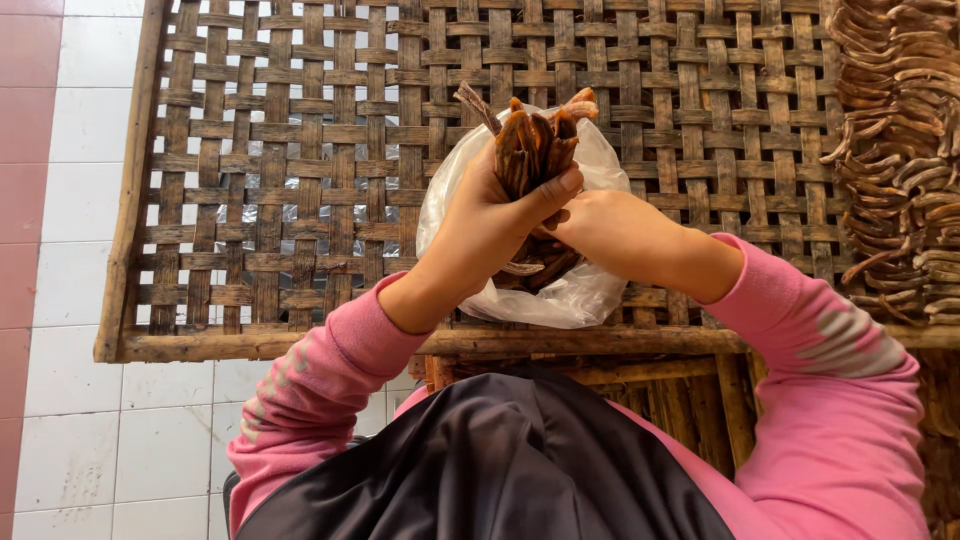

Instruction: The person picks up dried banana slices from a woven wooden tray and places them into a clear plastic bag.

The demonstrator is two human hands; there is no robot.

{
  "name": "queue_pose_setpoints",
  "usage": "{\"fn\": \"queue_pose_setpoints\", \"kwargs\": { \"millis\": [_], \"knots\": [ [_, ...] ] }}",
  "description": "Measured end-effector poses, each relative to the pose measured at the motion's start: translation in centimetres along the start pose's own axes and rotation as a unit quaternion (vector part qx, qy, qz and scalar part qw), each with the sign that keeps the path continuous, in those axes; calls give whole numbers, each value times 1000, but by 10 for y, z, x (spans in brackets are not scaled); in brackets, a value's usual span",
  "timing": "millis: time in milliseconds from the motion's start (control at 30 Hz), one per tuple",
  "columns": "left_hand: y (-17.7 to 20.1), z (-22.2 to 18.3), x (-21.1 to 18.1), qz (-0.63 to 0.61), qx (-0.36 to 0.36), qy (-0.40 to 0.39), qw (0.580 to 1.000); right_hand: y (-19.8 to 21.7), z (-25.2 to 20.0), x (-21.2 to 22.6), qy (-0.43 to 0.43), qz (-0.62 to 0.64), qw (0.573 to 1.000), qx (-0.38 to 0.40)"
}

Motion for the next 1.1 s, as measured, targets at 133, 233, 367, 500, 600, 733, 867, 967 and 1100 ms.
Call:
{"fn": "queue_pose_setpoints", "kwargs": {
  "millis": [133, 233, 367, 500, 600, 733, 867, 967, 1100],
  "knots": [
    [-4, 1, -2, -5, 7, -2, 1000, -26, 4, -16, -100, 33, 992, 68],
    [-2, 5, 5, -3, -7, 18, 1000, -33, 11, -10, -68, -85, 990, 94],
    [7, 8, 19, 21, -25, 41, 999, -8, 6, -7, -53, 58, 997, 4],
    [9, 9, 10, 33, -21, -23, 999, 58, -21, -15, -57, 209, 957, -194],
    [9, 8, 9, 43, -25, -22, 999, 80, -40, -28, -80, 434, 853, -279],
    [5, 7, 0, 67, -28, -53, 996, 96, -43, -15, -48, 397, 857, -325],
    [-2, 3, -5, 26, 0, -76, 997, 102, -44, -12, -64, 305, 883, -351],
    [16, -3, -7, 33, -90, -74, 993, 106, -44, -17, -102, 184, 919, -335],
    [31, -7, -8, -56, -128, -76, 987, 88, -23, -3, -59, 2, 970, -236]
  ]
}}
Point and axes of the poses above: each hand's wrist, its own z-axis towards the middle knuckle, its own y-axis out of the back of the hand, x = y × z, the point moved 10 cm from there along z, towards the middle knuckle, and after that the axes turned 4 degrees about y, right-handed, at the moved point
